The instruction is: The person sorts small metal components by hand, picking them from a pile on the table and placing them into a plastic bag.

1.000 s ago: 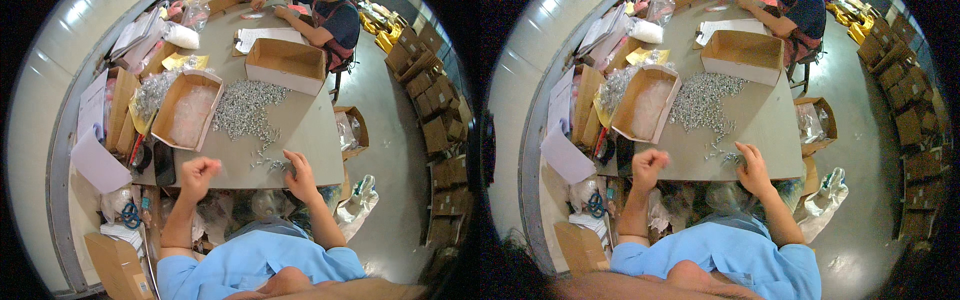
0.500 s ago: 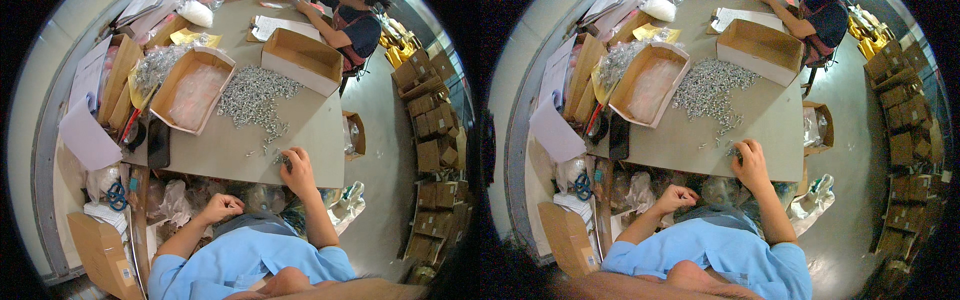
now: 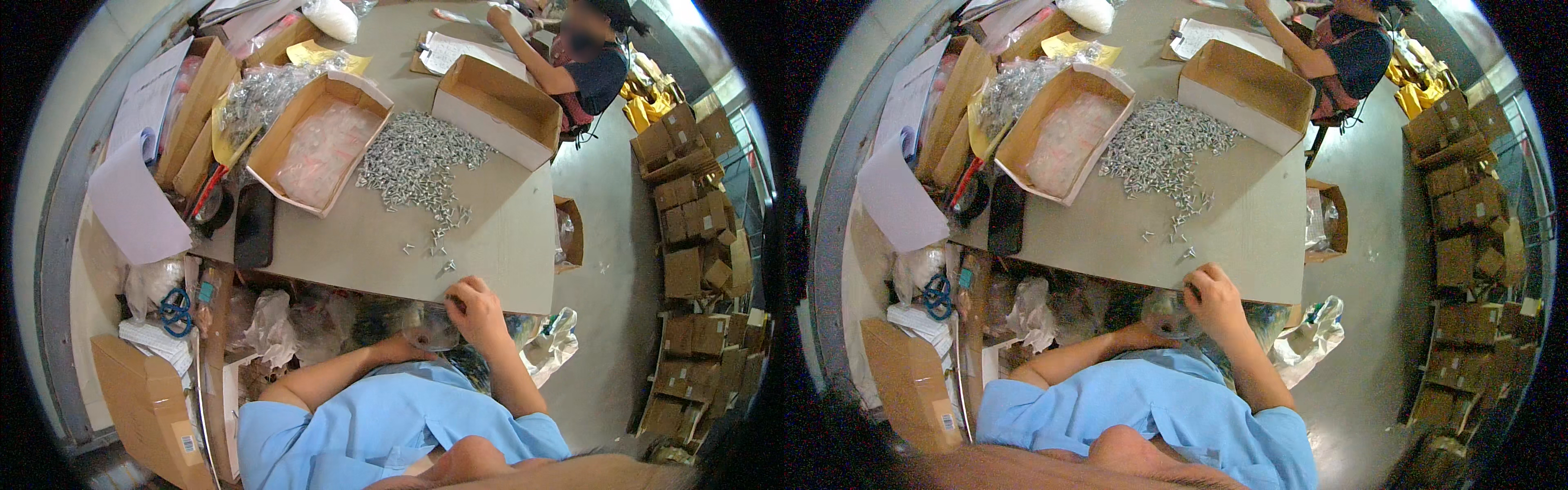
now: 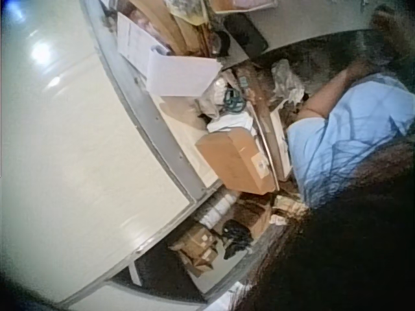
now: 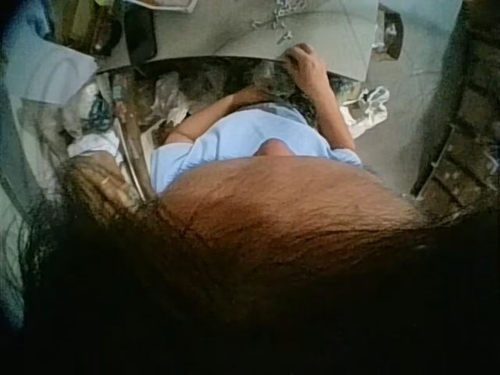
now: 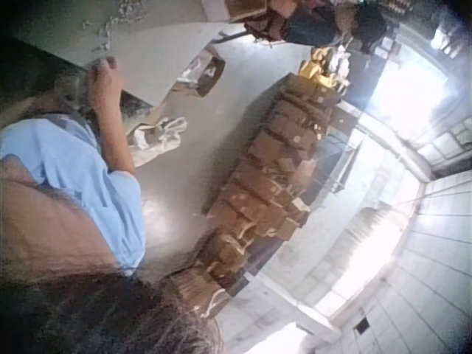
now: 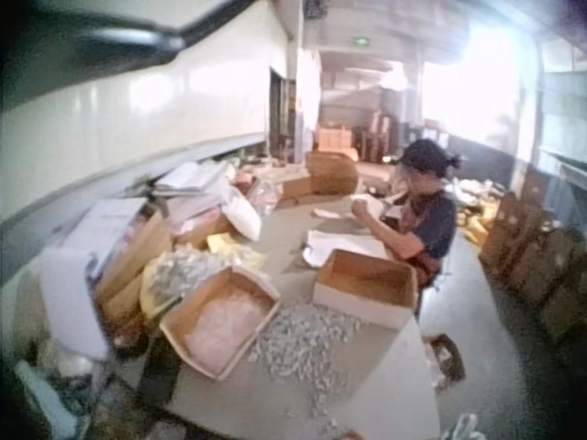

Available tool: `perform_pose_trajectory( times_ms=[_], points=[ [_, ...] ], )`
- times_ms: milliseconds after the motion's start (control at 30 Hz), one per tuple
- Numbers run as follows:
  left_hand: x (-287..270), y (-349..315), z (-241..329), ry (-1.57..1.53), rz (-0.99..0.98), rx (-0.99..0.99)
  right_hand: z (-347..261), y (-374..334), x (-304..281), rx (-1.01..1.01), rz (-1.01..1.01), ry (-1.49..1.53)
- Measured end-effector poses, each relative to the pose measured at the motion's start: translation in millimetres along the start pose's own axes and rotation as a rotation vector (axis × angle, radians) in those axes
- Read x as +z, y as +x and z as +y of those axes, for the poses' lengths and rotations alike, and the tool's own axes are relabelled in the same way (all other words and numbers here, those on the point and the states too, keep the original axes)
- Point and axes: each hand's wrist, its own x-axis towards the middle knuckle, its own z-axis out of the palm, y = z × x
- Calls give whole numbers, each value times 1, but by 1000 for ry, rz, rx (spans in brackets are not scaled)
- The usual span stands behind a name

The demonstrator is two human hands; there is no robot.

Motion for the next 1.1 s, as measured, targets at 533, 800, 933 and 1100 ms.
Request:
perform_pose_trajectory(
  times_ms=[533, 800, 933, 1100],
  points=[
    [13, 20, -40, 33, 125, 213, -9, 23, 14, -87, 6, -139],
    [13, 17, -32, 35, 163, 207, -10, 54, 23, 51, 171, -37],
    [11, 20, -38, -126, 80, 276, -16, 70, 43, 26, 155, -116],
    [11, 22, -36, -154, 43, 247, -30, 83, 55, -67, 175, -229]
  ],
)
